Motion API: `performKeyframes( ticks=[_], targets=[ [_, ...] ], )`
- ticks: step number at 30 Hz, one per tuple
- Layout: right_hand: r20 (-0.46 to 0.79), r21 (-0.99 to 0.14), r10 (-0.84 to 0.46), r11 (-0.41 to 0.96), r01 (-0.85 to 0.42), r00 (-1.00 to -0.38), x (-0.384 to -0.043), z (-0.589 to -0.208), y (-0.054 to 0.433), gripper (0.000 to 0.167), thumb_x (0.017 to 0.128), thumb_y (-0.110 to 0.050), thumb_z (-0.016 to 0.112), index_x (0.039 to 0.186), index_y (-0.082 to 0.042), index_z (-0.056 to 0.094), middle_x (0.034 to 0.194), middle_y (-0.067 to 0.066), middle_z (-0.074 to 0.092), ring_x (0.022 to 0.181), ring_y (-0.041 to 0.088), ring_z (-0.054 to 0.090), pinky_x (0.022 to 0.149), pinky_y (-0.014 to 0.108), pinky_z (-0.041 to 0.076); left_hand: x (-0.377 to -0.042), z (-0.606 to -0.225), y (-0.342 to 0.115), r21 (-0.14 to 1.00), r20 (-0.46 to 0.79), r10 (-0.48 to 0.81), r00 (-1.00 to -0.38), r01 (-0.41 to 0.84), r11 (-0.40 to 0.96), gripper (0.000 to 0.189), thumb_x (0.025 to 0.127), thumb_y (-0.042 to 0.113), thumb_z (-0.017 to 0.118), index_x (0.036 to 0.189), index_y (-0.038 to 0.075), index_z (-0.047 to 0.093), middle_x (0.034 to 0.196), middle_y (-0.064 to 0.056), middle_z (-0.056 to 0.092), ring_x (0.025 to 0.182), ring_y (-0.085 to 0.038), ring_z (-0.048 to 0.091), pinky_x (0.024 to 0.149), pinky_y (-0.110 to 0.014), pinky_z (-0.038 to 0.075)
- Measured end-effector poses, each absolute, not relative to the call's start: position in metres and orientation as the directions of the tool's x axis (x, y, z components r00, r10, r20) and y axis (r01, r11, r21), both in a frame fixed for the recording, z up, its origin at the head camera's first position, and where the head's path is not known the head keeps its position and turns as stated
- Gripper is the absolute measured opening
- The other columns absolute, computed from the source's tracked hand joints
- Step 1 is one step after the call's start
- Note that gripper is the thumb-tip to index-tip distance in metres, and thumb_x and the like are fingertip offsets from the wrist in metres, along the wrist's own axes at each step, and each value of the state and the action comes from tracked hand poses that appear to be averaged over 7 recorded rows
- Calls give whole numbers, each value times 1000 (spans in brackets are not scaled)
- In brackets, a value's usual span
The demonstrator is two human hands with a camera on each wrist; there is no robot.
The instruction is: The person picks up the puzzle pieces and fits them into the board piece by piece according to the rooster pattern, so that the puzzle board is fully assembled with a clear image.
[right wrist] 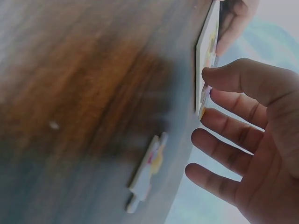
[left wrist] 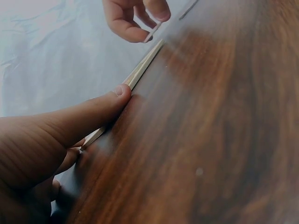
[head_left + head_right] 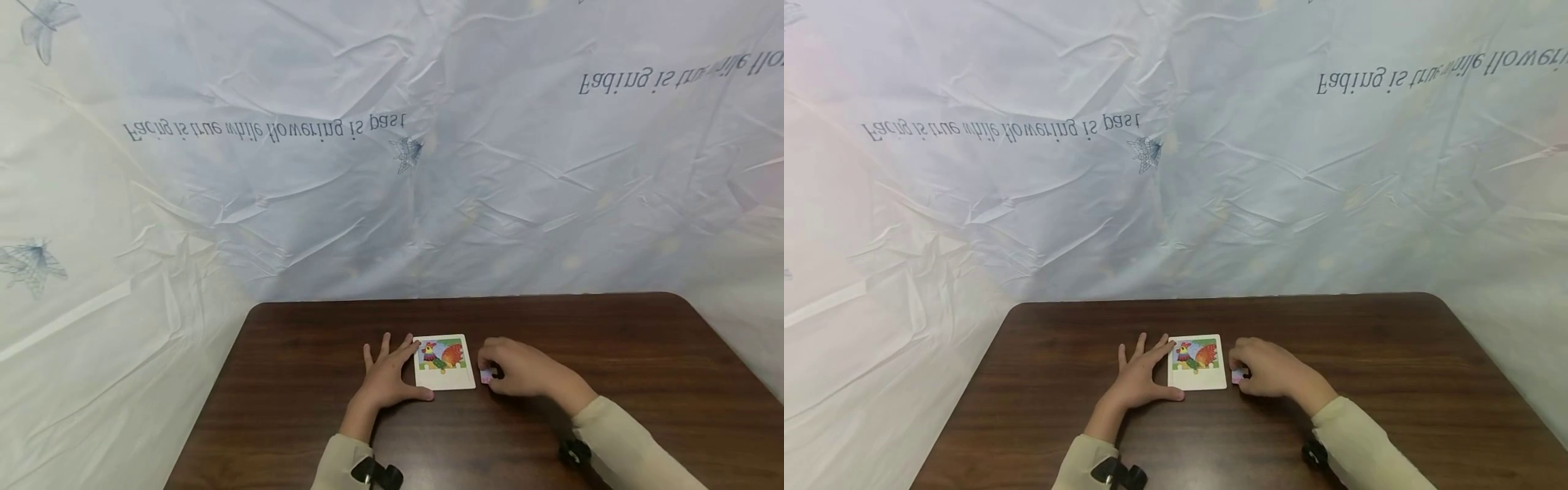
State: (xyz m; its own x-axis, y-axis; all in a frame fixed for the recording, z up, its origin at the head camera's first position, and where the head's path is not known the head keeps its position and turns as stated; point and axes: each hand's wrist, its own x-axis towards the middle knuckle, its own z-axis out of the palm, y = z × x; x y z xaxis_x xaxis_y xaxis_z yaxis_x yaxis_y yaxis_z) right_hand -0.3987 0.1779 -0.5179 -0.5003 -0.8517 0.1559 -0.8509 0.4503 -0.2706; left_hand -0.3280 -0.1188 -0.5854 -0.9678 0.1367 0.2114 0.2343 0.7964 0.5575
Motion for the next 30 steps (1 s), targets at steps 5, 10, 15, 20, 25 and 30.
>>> performKeyframes(
  ticks=[5,10,15,20,25,30],
  targets=[
    [173,-255,-853,444,-859,-493,-397,-513,170,17,89,-8,81,93,-20,70,89,-8,55,74,5,44,62,26,40,-326,-585,-117,555,213,132,-968,231,799,106,75,57,93,162,19,46,171,-4,33,161,-45,3,119,-76,-13],
    [181,-230,-859,436,-870,-478,-395,-509,161,13,90,-12,81,95,-20,72,90,-9,57,75,4,46,63,26,44,-324,-585,-117,551,212,131,-968,229,802,106,75,58,92,163,20,46,171,-4,33,161,-45,3,119,-75,-14],
    [176,-224,-870,420,-880,-460,-392,-506,151,12,90,-12,81,96,-18,73,92,-8,59,75,4,48,65,27,45,-323,-585,-116,550,209,135,-969,231,803,106,76,58,91,163,20,45,171,-3,32,161,-45,2,119,-74,-14],
    [160,-255,-882,397,-882,-443,-389,-504,142,13,91,-10,80,98,-17,72,96,-7,60,76,5,50,65,28,47,-322,-586,-115,544,201,135,-970,225,808,107,76,60,91,163,20,44,171,-3,32,161,-45,2,119,-74,-14],
    [155,-264,-886,390,-882,-438,-389,-504,133,14,91,-9,79,103,-14,75,100,-7,63,84,9,58,72,32,53,-320,-586,-114,545,199,133,-971,222,808,107,76,60,91,163,19,44,172,-3,31,161,-44,2,119,-74,-15],
    [159,-264,-901,355,-897,-404,-389,-506,120,11,90,-8,77,98,-14,73,95,-5,61,78,8,51,68,28,47,-318,-586,-113,552,194,130,-972,218,805,107,76,59,91,163,20,44,172,-3,30,161,-44,1,119,-74,-15]
  ],
)
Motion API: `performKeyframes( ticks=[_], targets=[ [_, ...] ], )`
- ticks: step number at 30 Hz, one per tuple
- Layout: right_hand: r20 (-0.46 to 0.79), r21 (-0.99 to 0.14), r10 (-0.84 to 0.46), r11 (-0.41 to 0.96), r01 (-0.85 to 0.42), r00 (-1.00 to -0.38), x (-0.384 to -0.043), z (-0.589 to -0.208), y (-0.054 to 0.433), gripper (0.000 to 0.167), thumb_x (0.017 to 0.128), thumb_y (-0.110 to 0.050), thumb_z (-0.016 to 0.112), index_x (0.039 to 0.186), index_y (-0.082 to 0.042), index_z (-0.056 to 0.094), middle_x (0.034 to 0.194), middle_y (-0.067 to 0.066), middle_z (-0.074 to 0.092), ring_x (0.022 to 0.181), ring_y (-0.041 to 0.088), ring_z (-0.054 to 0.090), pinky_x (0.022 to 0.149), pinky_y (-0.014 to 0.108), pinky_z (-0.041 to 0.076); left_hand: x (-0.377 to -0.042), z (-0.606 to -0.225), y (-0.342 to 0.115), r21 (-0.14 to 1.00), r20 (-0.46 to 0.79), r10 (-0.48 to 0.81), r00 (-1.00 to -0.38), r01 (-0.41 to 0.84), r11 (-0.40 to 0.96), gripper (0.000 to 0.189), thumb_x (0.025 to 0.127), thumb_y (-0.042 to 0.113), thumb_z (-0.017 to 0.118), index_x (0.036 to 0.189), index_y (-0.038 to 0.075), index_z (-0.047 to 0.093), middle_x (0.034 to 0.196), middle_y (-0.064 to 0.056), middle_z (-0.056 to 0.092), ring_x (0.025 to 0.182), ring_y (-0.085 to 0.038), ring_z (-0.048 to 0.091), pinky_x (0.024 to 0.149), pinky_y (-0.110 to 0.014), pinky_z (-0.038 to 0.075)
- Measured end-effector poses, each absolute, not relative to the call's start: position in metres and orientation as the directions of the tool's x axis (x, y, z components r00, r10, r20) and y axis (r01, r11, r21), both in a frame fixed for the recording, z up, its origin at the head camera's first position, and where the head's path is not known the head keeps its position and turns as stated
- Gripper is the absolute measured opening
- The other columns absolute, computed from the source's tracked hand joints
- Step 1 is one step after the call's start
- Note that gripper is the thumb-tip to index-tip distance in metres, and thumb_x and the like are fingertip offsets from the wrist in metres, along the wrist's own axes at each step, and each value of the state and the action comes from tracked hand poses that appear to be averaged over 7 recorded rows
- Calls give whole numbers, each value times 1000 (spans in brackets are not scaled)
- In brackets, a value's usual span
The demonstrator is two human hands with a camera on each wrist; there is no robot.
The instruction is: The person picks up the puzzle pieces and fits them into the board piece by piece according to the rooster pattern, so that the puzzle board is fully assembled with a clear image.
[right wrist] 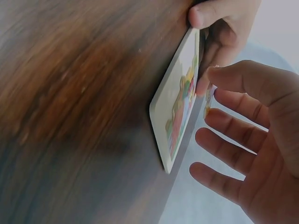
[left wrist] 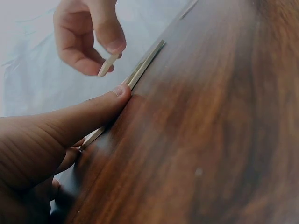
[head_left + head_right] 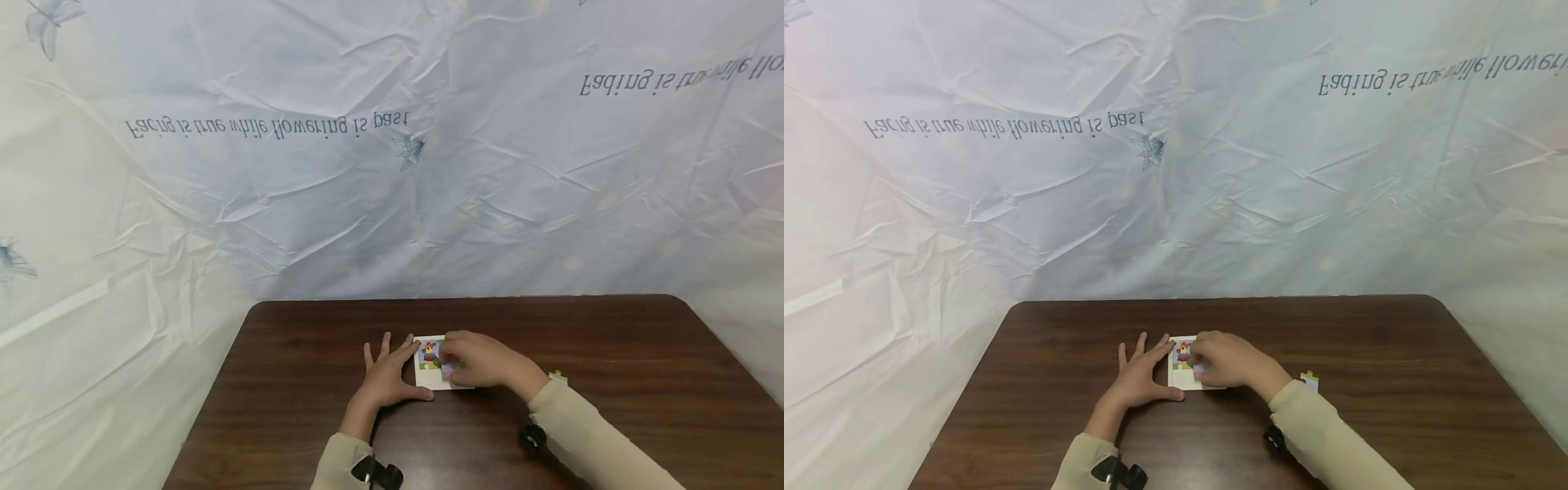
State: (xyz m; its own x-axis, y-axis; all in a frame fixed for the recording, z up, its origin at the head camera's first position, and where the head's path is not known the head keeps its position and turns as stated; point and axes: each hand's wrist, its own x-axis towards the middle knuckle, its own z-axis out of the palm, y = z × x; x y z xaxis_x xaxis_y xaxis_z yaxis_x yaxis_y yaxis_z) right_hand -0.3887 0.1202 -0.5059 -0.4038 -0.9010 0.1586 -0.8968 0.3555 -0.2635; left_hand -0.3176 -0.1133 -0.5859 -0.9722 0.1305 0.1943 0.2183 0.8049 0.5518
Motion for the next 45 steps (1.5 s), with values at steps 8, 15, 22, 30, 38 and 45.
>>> performKeyframes(
  ticks=[8,15,22,30,38,45],
  targets=[
    [133,-267,-911,345,-900,-389,-388,-515,101,12,90,-6,75,98,-15,74,96,-5,62,77,5,49,68,27,46,-318,-588,-113,553,201,141,-969,231,800,107,76,59,90,164,20,43,172,-3,30,161,-44,0,119,-74,-15],
    [120,-254,-918,339,-906,-377,-388,-521,93,12,92,-6,75,93,-17,71,94,-5,61,75,5,46,66,26,42,-318,-589,-112,552,217,154,-964,251,795,106,77,58,91,164,20,43,172,-3,31,161,-45,1,118,-75,-16],
    [134,-193,-922,335,-922,-363,-387,-527,92,11,94,-12,78,105,-13,79,108,-1,71,101,18,67,84,36,57,-319,-589,-112,553,222,154,-963,254,794,106,77,58,91,163,20,44,172,-4,31,161,-46,2,118,-75,-15],
    [135,-171,-919,348,-922,-371,-382,-527,94,17,94,-17,82,110,-12,81,119,2,73,131,32,61,100,46,56,-320,-590,-112,544,210,142,-967,236,805,106,76,57,92,164,21,44,172,-2,30,161,-44,1,119,-73,-16],
    [146,-169,-922,333,-928,-357,-386,-534,93,17,95,-18,82,110,-12,82,112,-1,71,108,17,68,87,35,59,-320,-590,-112,548,214,141,-967,238,802,107,76,58,91,164,21,44,172,-2,30,161,-44,1,118,-74,-16],
    [168,-163,-931,300,-940,-326,-388,-534,90,14,94,-14,82,108,-10,83,101,-3,69,89,6,63,77,28,57,-321,-589,-114,552,217,136,-967,236,800,107,76,59,91,163,20,44,172,-3,31,161,-44,1,119,-74,-15]
  ],
)
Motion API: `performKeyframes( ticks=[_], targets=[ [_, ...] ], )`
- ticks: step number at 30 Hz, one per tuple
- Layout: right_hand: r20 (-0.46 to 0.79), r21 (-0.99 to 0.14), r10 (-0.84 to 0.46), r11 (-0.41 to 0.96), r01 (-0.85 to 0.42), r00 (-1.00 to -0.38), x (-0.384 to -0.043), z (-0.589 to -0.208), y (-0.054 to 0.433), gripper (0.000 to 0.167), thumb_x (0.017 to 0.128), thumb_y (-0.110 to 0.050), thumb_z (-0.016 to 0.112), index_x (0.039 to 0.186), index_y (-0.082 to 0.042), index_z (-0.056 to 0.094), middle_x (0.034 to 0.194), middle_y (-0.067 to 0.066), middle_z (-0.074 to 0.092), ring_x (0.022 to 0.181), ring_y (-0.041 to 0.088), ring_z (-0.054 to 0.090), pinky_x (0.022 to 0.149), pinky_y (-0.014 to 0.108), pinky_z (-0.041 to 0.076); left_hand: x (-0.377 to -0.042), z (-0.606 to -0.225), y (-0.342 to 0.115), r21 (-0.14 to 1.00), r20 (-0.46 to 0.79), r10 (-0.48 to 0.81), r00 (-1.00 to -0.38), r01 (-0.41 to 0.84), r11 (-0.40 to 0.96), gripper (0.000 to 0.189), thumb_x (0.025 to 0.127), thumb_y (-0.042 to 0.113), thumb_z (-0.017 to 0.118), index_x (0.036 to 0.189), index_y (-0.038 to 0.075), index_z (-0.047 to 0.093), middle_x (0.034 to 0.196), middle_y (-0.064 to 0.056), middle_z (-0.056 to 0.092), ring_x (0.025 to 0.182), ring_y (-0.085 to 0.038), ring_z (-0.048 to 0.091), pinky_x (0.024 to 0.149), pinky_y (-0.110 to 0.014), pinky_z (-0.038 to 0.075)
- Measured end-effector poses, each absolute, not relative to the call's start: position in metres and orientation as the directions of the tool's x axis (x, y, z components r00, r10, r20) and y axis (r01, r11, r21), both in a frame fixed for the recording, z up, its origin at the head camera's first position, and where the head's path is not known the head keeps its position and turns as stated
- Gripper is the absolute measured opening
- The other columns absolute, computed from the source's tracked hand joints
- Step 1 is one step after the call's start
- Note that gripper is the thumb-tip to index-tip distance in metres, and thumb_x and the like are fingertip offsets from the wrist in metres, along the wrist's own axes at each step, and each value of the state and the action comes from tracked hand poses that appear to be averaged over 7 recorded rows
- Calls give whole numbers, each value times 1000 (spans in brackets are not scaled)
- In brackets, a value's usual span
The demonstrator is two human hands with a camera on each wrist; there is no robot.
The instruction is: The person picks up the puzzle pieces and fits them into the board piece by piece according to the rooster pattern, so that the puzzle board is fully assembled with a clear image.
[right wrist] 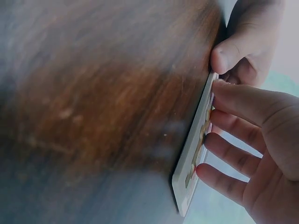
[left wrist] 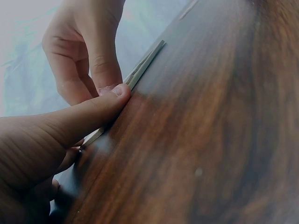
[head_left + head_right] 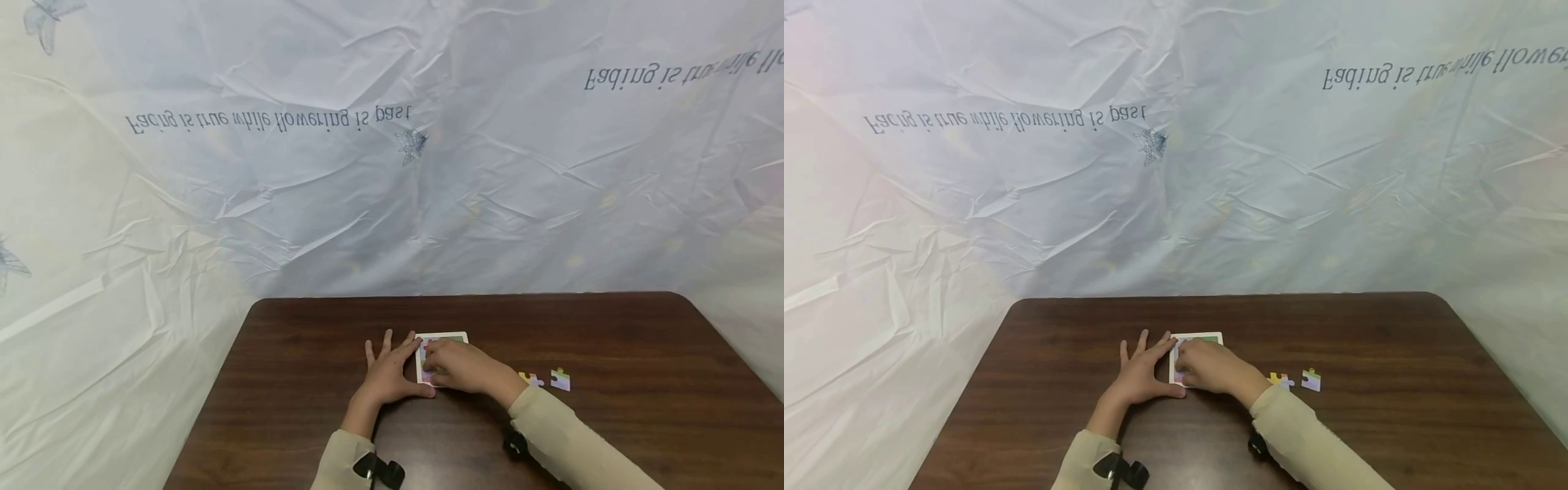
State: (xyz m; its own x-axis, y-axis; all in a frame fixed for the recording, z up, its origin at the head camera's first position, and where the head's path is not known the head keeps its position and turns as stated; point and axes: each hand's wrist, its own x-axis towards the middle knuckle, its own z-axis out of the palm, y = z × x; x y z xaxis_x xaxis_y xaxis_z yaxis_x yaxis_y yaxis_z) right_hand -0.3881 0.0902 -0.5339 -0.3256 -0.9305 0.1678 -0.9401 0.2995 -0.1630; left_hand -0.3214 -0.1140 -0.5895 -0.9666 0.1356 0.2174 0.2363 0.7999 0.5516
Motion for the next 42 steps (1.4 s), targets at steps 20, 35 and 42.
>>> performKeyframes(
  ticks=[20,35,42],
  targets=[
    [277,-225,-831,432,-873,-483,-392,-526,166,14,98,-13,77,111,-17,78,111,-5,69,102,19,65,82,42,58,-320,-591,-113,547,210,122,-970,220,807,107,75,59,91,163,21,45,171,-3,32,161,-44,2,119,-75,-14],
    [176,-243,-806,520,-819,-564,-395,-529,250,18,93,-19,83,109,-16,78,108,-8,68,95,15,66,74,38,58,-321,-589,-115,563,216,114,-970,219,797,107,74,59,92,163,20,46,171,-3,33,161,-44,2,119,-75,-14],
    [132,-241,-794,555,-796,-594,-391,-532,249,19,89,-14,85,107,-14,78,101,-7,67,86,8,61,68,32,55,-322,-590,-114,558,217,119,-969,223,799,107,74,59,92,162,20,46,171,-3,33,161,-44,2,119,-75,-13]
  ],
)
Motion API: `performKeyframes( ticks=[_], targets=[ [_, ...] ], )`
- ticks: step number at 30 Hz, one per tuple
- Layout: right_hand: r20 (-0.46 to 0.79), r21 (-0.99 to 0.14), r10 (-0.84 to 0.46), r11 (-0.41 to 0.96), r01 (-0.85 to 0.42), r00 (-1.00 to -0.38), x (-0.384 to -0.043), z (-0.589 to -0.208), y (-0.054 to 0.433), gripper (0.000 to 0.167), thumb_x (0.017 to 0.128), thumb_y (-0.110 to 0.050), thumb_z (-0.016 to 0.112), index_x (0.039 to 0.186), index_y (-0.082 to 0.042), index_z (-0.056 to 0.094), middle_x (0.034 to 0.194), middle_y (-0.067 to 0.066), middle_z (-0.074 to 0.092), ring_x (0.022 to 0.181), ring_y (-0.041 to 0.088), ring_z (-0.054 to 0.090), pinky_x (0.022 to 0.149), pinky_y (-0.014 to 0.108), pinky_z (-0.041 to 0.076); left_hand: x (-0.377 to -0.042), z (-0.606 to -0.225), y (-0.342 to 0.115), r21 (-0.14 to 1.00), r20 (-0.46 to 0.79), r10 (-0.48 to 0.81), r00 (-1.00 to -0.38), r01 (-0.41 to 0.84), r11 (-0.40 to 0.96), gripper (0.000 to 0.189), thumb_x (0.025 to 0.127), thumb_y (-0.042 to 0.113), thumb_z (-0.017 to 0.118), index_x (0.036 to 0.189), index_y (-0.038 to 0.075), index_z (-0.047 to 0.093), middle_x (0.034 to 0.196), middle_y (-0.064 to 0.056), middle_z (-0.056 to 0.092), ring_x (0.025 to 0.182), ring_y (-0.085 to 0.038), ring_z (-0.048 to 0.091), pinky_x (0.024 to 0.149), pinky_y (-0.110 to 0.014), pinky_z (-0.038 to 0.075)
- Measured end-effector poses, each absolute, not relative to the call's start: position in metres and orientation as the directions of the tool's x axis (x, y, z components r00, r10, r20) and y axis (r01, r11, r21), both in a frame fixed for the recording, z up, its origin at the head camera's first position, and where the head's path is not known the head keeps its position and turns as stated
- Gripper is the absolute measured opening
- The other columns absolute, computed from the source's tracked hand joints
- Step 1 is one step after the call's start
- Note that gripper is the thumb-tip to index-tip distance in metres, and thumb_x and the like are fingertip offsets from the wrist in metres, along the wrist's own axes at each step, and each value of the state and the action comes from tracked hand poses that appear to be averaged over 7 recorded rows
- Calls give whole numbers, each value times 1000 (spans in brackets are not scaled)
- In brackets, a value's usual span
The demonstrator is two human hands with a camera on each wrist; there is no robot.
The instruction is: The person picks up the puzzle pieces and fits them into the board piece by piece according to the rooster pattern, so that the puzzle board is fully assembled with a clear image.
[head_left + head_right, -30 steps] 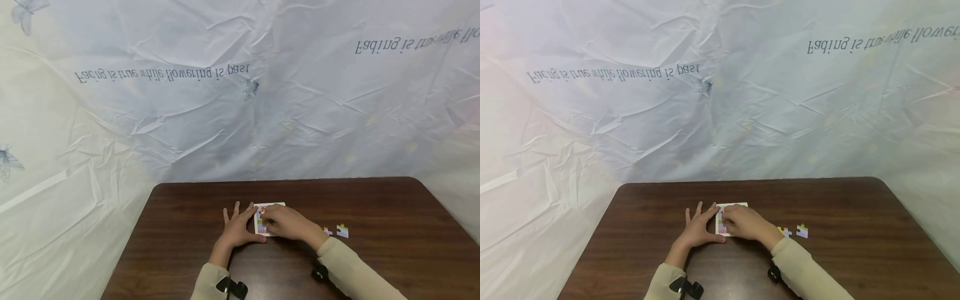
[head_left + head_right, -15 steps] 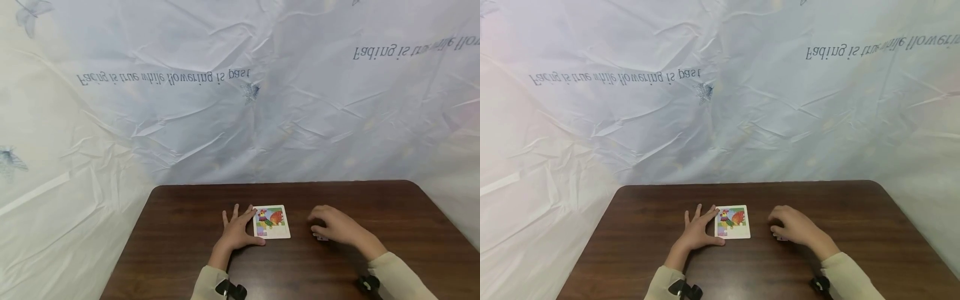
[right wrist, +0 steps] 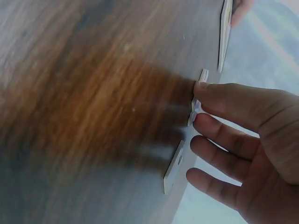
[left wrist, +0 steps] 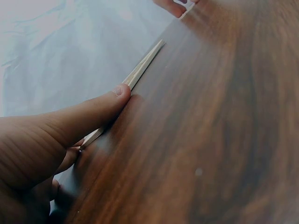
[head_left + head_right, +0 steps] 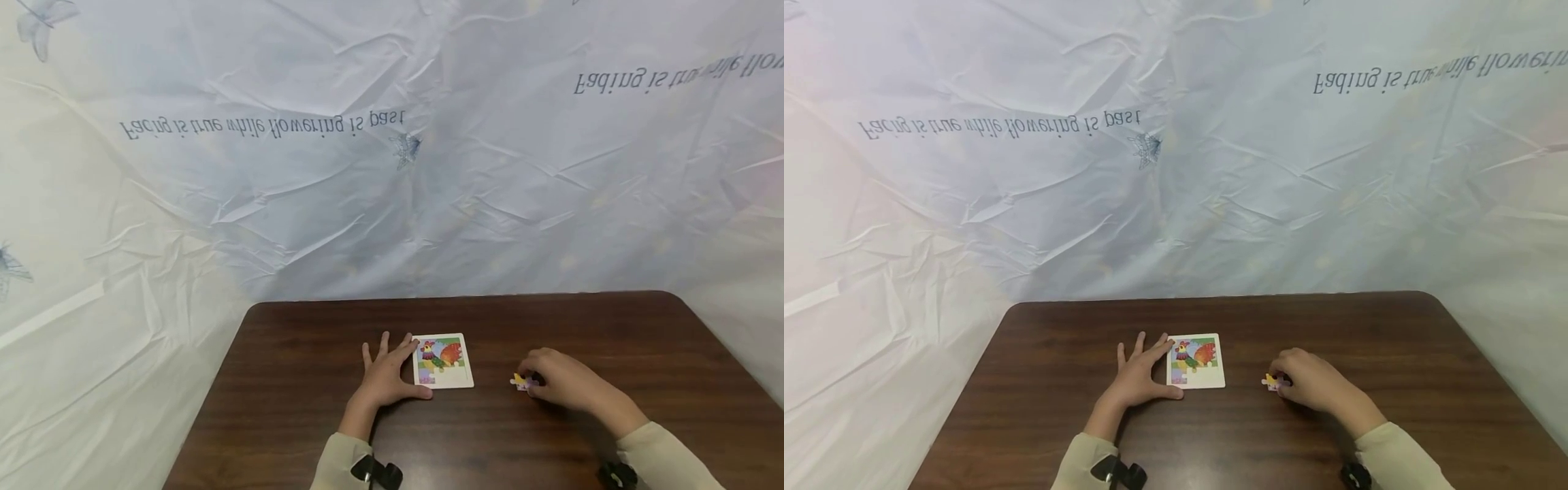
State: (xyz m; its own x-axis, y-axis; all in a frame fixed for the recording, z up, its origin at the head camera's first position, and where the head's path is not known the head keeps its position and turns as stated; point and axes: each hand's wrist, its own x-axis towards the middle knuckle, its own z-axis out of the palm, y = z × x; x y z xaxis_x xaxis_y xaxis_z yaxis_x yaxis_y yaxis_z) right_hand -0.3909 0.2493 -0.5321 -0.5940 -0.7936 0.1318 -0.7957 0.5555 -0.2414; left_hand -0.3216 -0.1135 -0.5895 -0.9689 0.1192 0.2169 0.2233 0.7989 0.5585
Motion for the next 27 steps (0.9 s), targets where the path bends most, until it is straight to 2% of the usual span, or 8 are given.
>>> performKeyframes(
  ticks=[9,15,18,23,27],
  targets=[
    [95,-314,-795,547,-776,-599,-395,-533,248,21,87,-10,85,107,-12,77,103,-4,67,84,7,61,66,31,54,-321,-591,-112,563,207,122,-971,220,797,107,74,59,92,163,21,45,171,-2,33,162,-43,2,119,-74,-14],
    [94,-361,-789,541,-759,-607,-399,-533,241,18,85,-7,83,98,-15,74,91,-8,64,73,4,52,59,27,45,-321,-589,-113,568,211,126,-969,227,791,107,75,58,92,163,20,45,172,-3,32,161,-44,1,119,-74,-15],
    [109,-351,-786,543,-763,-609,-401,-533,235,18,84,-7,83,94,-17,72,88,-10,62,71,4,49,58,27,43,-320,-587,-114,574,217,125,-968,230,786,106,75,57,92,163,19,45,171,-4,32,161,-44,1,119,-74,-15],
    [133,-302,-780,555,-775,-611,-399,-529,221,17,84,-10,83,95,-18,72,91,-9,63,74,4,51,61,29,46,-320,-587,-114,572,214,122,-969,225,789,106,75,57,93,162,19,46,171,-4,32,161,-45,2,119,-74,-15],
    [159,-267,-791,541,-797,-591,-396,-525,205,14,85,-13,82,95,-17,72,91,-8,62,75,5,50,63,30,47,-321,-588,-113,562,214,123,-969,225,796,106,75,58,92,163,20,45,171,-4,32,161,-44,2,119,-75,-14]
  ],
)
